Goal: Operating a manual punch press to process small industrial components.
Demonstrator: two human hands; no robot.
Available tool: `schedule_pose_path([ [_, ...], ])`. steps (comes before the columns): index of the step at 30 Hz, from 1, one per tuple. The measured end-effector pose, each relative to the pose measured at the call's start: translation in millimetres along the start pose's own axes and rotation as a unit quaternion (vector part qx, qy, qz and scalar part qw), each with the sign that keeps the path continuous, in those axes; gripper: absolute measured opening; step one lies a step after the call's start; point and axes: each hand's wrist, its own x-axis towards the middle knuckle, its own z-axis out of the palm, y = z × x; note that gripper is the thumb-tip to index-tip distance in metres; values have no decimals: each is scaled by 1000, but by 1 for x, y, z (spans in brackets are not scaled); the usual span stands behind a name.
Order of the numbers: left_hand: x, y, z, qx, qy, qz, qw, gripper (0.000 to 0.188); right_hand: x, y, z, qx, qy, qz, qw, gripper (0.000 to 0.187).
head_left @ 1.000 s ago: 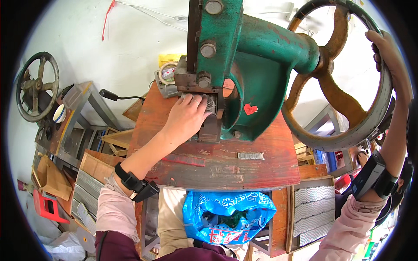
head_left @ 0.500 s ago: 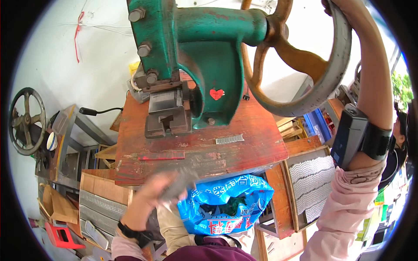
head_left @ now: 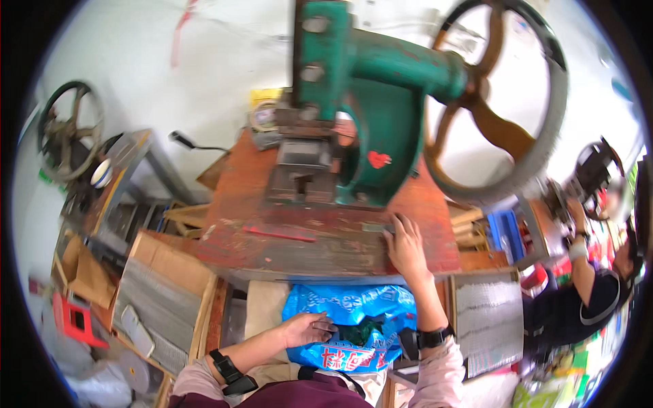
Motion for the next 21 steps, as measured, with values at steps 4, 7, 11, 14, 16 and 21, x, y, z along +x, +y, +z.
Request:
schedule_pose_path([
  [4, -39, 10, 11, 130, -4, 112, 985, 37, -14, 26, 23, -7, -29, -17, 999, 25],
  [7, -55, 6, 25, 239, 20, 261, 935, 41, -17, 22, 16, 33, -3, -6, 999, 22],
  [11, -74, 8, 40, 391, 56, 373, 839, 40, -22, -9, 3, 107, -55, 71, 990, 18],
  [14, -86, 12, 51, 492, 141, 505, 695, 45, -35, -48, -7, 124, -40, -109, 985, 14],
  [16, -92, 18, 55, 539, 195, 602, 555, 49, -48, -82, -12, 176, -127, -108, 970, 15],
  [21, -118, 30, 32, 601, 201, 616, 468, 47, -58, -157, -8, 305, -229, -204, 902, 20],
])
